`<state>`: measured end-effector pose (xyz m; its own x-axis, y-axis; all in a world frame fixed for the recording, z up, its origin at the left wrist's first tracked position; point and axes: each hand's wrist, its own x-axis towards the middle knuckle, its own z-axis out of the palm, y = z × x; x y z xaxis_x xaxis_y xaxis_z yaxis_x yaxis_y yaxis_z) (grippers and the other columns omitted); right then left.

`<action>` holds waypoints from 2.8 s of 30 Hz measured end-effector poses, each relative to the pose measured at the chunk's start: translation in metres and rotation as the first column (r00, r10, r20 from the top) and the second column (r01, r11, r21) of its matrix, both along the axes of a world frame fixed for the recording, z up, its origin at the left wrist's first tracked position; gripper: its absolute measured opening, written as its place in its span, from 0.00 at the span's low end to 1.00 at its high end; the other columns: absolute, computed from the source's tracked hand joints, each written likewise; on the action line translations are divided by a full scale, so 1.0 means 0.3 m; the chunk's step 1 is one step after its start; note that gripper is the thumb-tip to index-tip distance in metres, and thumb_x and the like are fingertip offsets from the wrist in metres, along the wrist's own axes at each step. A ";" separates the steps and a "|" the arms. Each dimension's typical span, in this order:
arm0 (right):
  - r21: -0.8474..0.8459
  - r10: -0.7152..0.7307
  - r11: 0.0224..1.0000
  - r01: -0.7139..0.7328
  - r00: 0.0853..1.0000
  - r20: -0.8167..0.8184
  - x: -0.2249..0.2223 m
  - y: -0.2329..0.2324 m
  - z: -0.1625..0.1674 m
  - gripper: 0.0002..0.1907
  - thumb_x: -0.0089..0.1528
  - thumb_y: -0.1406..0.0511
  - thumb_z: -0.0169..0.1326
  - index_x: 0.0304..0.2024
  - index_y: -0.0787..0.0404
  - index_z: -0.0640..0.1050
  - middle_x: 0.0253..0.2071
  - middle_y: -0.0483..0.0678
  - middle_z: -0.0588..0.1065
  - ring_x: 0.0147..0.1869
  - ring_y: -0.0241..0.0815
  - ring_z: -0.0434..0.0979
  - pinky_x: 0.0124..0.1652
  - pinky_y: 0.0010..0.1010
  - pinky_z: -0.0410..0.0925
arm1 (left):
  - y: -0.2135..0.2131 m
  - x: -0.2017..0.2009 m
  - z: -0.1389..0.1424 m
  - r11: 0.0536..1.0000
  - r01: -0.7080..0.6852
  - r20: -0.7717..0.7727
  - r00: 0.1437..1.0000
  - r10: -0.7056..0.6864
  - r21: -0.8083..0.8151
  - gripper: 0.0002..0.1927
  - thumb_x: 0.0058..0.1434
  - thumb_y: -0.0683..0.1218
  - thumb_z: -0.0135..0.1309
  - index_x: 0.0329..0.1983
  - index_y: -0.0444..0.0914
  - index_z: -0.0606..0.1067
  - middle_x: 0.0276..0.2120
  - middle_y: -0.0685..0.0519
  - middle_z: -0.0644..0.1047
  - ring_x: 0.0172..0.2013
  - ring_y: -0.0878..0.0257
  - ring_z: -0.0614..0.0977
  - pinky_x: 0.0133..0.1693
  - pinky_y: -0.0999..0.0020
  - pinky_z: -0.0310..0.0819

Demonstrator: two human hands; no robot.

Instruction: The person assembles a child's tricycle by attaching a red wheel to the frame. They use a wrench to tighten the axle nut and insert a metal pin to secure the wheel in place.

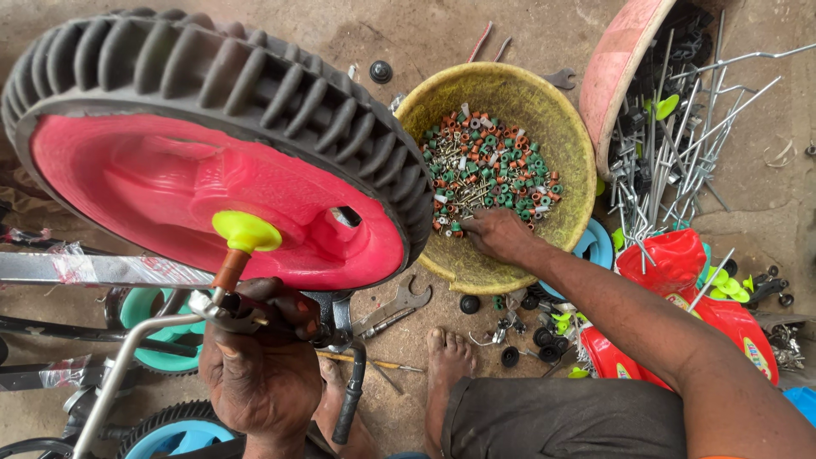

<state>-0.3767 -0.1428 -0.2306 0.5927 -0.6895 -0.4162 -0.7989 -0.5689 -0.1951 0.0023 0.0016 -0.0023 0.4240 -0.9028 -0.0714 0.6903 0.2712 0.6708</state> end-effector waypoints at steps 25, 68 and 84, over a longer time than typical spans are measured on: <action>0.685 -0.853 0.371 0.627 0.522 -0.017 0.119 -0.125 0.153 0.13 0.68 0.62 0.51 0.48 0.62 0.80 0.40 0.55 0.80 0.36 0.43 0.79 0.39 0.36 0.76 | 0.006 -0.003 0.001 0.999 0.010 0.006 1.000 -0.010 0.032 0.31 0.75 0.58 0.59 0.59 0.24 0.70 0.41 0.40 0.77 0.40 0.53 0.78 0.40 0.59 0.70; 0.723 -0.863 0.469 0.506 0.437 0.254 0.116 -0.096 0.771 0.08 0.60 0.69 0.61 0.37 0.68 0.76 0.32 0.52 0.79 0.29 0.40 0.76 0.30 0.32 0.72 | -0.092 0.064 0.174 0.992 0.092 0.615 0.779 -0.124 0.084 0.23 0.75 0.48 0.46 0.72 0.37 0.67 0.35 0.56 0.77 0.36 0.69 0.78 0.40 0.73 0.75; 0.862 -0.852 0.468 -0.195 -0.359 0.381 0.674 0.481 1.120 0.10 0.61 0.75 0.60 0.45 0.64 0.82 0.39 0.51 0.81 0.35 0.35 0.77 0.31 0.24 0.68 | -0.018 0.076 0.174 0.899 0.199 0.468 0.798 -0.379 0.390 0.14 0.66 0.46 0.56 0.53 0.39 0.81 0.27 0.57 0.79 0.26 0.69 0.76 0.29 0.70 0.71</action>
